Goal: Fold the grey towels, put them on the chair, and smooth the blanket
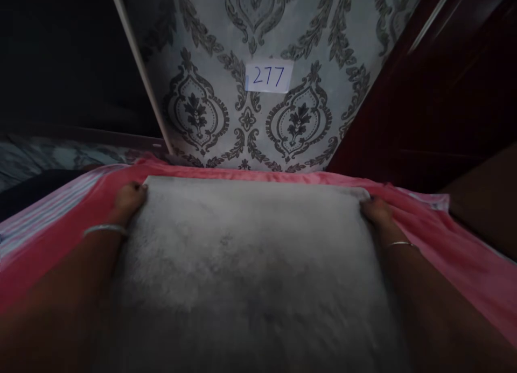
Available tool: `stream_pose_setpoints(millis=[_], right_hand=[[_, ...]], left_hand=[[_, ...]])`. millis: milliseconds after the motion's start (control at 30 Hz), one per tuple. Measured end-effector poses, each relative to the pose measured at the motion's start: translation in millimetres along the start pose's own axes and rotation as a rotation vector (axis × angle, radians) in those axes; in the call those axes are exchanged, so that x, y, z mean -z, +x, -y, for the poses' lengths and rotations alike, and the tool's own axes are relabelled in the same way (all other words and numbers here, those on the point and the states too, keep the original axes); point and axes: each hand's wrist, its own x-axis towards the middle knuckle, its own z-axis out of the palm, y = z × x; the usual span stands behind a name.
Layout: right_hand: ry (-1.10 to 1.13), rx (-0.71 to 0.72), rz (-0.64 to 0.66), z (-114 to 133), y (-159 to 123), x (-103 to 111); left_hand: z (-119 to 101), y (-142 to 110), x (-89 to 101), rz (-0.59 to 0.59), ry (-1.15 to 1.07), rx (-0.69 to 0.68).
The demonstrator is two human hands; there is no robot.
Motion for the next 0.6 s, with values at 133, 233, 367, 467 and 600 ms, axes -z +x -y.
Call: stream_pose_setpoints(millis=[133,233,367,467,600], right_hand=[[-0.106,0.183,0.034,27,-66,16],[-0.119,0.537,0.119,57,-144,18],[-0.060,1.004,0.303,90,-244,12],[-0.119,1.069,0.357,90,-271,12],[-0.274,0.754,0.278,34,-241,26]], left_hand=[[-18,-35,-0.1,-0.095,0.059,-0.211],[-40,-98,-18.3,-0.036,0.187,-0.590],[-51,-203,-51.0,0.208,0.241,-1.118],[-38,-244,-60.0,0.271,0.250,-1.217],[8,-226,-36.5,0.220,0.345,-0.906]])
